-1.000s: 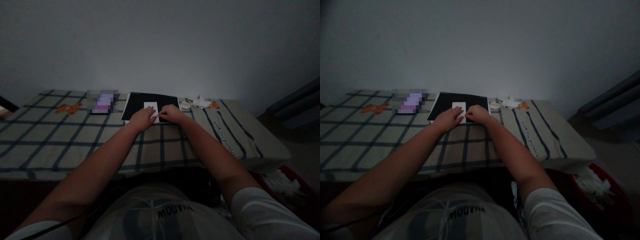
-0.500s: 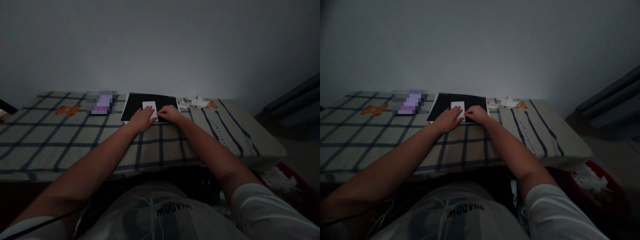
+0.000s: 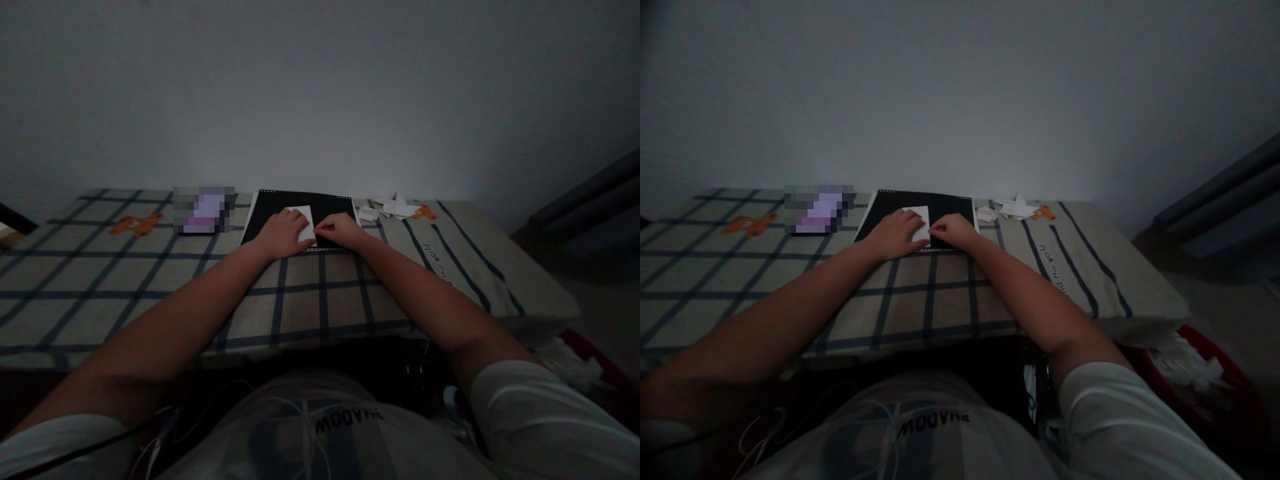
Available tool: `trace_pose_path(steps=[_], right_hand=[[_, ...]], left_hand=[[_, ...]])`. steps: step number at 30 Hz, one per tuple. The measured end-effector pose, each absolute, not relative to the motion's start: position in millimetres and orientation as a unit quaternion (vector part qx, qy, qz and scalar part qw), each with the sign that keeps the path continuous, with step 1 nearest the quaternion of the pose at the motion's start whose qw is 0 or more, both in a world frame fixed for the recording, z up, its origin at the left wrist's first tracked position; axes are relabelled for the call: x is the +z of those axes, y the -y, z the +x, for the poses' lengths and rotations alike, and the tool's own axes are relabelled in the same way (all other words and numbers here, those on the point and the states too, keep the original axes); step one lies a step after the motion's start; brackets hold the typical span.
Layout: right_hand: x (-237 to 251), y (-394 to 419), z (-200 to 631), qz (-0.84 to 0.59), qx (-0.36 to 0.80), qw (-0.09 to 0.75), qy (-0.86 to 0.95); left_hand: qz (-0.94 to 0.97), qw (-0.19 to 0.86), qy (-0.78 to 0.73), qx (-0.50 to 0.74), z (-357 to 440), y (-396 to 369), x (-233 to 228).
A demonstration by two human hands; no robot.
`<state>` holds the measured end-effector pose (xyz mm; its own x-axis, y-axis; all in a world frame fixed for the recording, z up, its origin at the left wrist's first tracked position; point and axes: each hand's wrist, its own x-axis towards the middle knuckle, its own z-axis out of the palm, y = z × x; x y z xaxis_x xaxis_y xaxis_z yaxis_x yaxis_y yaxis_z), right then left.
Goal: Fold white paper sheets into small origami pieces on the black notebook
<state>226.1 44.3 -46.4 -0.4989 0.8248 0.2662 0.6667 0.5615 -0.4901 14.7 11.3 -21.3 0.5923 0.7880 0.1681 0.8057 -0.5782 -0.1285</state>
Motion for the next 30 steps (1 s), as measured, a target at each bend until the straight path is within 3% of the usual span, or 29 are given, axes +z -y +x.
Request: trace_pose_path(steps=[12, 30], right_hand=[[-36.4, -32.8, 230.7, -0.349, 0.059, 0.180, 0.918], [-25.1, -24.8, 237.1, -0.273, 0.093, 0.155, 0.945]], left_hand=[[-0.887, 0.067, 0.449, -0.087, 7.3, -11.1, -35.2], [-0.891, 0.063, 0.444, -0.074, 7.3, -8.1, -32.7]])
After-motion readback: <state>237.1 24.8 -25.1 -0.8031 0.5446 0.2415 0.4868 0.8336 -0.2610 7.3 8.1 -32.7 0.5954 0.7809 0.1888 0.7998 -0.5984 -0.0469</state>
